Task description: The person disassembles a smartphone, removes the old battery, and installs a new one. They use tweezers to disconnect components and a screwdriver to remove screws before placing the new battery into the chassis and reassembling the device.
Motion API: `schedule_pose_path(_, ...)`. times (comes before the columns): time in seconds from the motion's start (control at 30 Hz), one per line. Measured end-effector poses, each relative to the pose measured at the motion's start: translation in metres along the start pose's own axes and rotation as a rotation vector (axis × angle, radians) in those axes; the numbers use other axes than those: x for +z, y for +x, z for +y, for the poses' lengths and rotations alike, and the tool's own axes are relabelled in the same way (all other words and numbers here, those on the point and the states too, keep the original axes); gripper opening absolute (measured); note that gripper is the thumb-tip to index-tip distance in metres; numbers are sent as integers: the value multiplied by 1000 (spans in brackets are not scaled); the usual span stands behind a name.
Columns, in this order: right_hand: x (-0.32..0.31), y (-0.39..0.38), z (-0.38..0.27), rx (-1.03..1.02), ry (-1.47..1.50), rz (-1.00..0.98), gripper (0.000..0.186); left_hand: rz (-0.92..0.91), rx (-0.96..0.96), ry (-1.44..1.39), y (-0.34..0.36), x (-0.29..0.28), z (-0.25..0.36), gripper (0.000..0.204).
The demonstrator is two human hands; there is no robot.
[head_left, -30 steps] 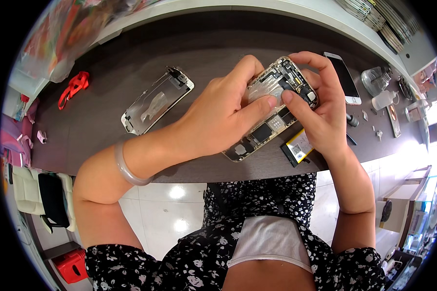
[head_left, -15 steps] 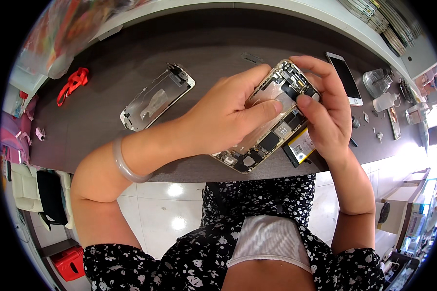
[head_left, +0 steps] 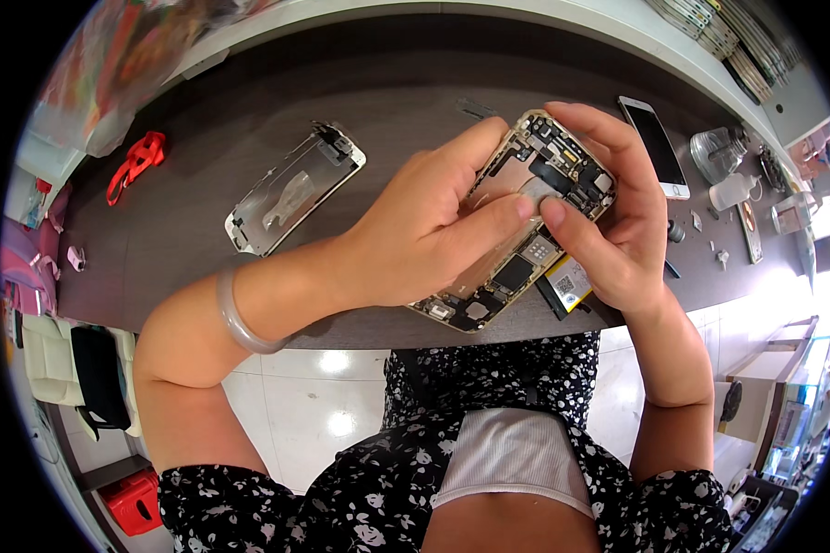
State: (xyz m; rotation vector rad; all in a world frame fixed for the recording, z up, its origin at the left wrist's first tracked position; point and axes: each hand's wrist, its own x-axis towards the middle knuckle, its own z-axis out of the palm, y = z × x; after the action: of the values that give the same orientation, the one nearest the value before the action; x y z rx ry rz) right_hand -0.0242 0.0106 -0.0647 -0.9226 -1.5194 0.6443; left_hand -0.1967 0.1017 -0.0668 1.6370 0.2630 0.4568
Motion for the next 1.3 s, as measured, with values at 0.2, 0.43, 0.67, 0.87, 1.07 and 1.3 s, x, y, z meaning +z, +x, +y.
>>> schedule_pose_path(0.2,0,1,1,-1,-29,8,49,-35,23,14,0,-1,0,47)
schedule_pose_path(0.43,0,0,0,34,-43,-6,50,-33,0,-90,1,-3,-2,46)
schedule_pose_path(0.67,0,2,0,55,33,16,43,59,182,42,6,0,-11,13)
schedule_pose_path(0.87,0,1,0,63,-12,15,44,98,247,107,7,2,-13,16)
schedule_pose_path(1.07,-2,1,0,91,-44,-6,48,98,266,144,8,-1,-16,18)
schedule_pose_path(1.3,0,2,0,90,4,10,47,95,245,131,8,0,-12,18)
